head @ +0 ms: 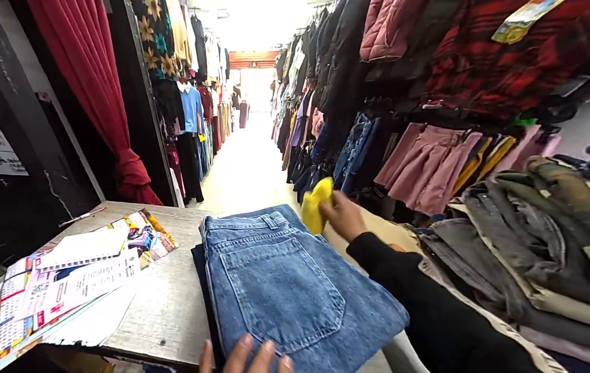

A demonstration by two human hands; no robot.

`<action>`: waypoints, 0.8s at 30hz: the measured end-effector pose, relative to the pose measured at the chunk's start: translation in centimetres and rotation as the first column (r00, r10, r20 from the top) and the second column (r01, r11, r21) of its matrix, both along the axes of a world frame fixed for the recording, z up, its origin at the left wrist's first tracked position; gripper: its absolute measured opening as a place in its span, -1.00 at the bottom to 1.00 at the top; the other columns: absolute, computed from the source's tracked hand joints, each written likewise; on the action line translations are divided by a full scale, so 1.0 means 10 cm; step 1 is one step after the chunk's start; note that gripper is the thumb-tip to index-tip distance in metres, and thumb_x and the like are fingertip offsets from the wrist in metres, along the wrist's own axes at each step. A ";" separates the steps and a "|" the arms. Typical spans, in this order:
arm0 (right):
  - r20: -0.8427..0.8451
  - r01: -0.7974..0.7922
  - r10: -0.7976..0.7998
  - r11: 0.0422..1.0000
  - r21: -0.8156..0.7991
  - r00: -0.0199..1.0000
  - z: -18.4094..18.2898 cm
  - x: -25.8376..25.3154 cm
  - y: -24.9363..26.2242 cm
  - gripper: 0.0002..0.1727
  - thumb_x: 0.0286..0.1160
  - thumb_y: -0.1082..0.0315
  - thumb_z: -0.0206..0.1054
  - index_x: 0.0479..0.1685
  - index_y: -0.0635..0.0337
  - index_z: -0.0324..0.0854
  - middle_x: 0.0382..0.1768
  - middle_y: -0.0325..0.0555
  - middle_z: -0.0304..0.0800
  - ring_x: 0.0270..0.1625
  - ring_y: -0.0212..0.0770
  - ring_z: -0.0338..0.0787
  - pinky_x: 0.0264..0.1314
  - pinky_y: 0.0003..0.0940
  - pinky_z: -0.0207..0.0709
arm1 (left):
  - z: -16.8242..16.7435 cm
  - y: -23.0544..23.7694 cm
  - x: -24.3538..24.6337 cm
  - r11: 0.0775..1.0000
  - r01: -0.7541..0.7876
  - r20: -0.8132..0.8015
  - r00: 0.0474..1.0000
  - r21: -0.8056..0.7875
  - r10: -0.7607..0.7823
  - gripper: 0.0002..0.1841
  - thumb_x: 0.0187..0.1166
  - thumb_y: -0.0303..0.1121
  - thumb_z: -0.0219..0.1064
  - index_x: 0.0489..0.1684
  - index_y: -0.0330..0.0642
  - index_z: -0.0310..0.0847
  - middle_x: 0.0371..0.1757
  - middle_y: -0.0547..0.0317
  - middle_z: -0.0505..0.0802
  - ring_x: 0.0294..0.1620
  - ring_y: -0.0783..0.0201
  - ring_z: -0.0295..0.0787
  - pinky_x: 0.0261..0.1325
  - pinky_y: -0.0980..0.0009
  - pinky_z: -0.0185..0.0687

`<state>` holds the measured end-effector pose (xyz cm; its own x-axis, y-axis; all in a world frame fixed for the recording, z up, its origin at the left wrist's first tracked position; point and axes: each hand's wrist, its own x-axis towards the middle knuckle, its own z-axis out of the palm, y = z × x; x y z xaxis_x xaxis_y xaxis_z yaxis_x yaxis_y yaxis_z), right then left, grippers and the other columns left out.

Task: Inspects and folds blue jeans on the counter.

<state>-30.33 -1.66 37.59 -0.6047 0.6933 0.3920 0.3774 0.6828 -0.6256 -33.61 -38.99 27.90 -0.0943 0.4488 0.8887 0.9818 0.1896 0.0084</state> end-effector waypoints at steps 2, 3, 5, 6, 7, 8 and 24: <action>-0.251 0.113 -0.116 0.993 -0.027 0.961 0.31 0.33 0.00 -0.54 0.72 0.23 0.15 0.36 0.45 0.48 0.07 0.47 0.72 0.10 0.36 0.77 0.18 0.43 0.54 | 0.02 -0.12 -0.19 1.000 -0.005 0.052 0.999 -0.016 0.006 -0.80 0.75 -0.10 0.14 0.20 0.27 0.57 0.34 0.25 0.70 0.63 0.19 0.40 0.76 0.02 -0.01; -0.302 0.128 -0.124 0.992 -0.006 0.945 0.45 0.56 -0.04 -0.54 0.74 0.19 0.12 0.39 0.38 0.48 0.08 0.39 0.73 0.07 0.25 0.79 0.16 0.37 0.58 | 0.00 -0.21 -0.30 1.000 -0.001 0.085 0.996 -0.026 0.003 -0.80 0.75 -0.11 0.14 0.22 0.28 0.55 0.39 0.27 0.67 0.66 0.19 0.37 0.76 0.05 0.04; -0.289 0.134 -0.099 0.986 0.102 0.952 0.61 1.08 -0.22 -0.58 0.71 0.13 0.11 0.29 0.25 0.57 -0.08 0.22 0.77 -0.13 0.09 0.79 -0.07 0.27 0.61 | -0.09 -0.37 -0.56 0.999 0.044 0.144 0.989 -0.004 -0.043 -0.76 0.72 -0.17 0.17 0.26 0.27 0.51 0.48 0.33 0.60 0.74 0.22 0.26 0.80 0.15 0.07; -0.237 0.128 -0.090 0.981 0.149 0.967 0.62 1.34 -0.35 -0.60 0.66 0.12 0.15 0.23 0.20 0.63 -0.18 0.14 0.78 -0.23 0.05 0.78 -0.19 0.26 0.60 | -0.12 -0.43 -0.66 0.997 0.078 0.170 0.982 0.022 -0.081 -0.76 0.68 -0.22 0.19 0.24 0.22 0.52 0.49 0.35 0.60 0.76 0.23 0.23 0.82 0.20 0.07; -0.151 0.111 -0.084 0.977 0.182 0.985 0.55 1.59 -0.44 -0.63 0.59 0.10 0.20 0.14 0.14 0.68 -0.29 0.06 0.78 -0.33 0.02 0.77 -0.31 0.25 0.59 | -0.12 -0.47 -0.73 0.992 0.114 0.196 0.973 0.043 -0.121 -0.76 0.65 -0.27 0.20 0.22 0.16 0.53 0.47 0.36 0.61 0.77 0.25 0.21 0.83 0.25 0.06; -0.042 0.088 -0.082 0.979 0.186 0.996 0.37 1.82 -0.49 -0.68 0.50 0.10 0.27 0.02 0.08 0.74 -0.40 -0.01 0.77 -0.42 0.01 0.76 -0.41 0.24 0.58 | -0.11 -0.52 -0.75 0.988 0.143 0.225 0.962 0.055 -0.152 -0.76 0.63 -0.29 0.18 0.19 0.13 0.55 0.44 0.37 0.64 0.78 0.26 0.22 0.84 0.27 0.06; 0.116 -0.205 0.236 0.950 -0.236 0.965 0.05 0.32 -1.34 -0.45 0.50 0.12 0.51 0.23 0.45 0.65 -0.23 0.19 0.76 -0.15 0.09 0.74 0.06 0.16 0.57 | 0.66 -0.09 -1.05 0.985 0.017 0.689 0.717 -0.169 0.105 -0.49 0.39 -0.32 0.54 0.38 -0.15 0.67 0.11 0.01 0.84 0.07 0.01 0.73 0.09 -0.03 0.61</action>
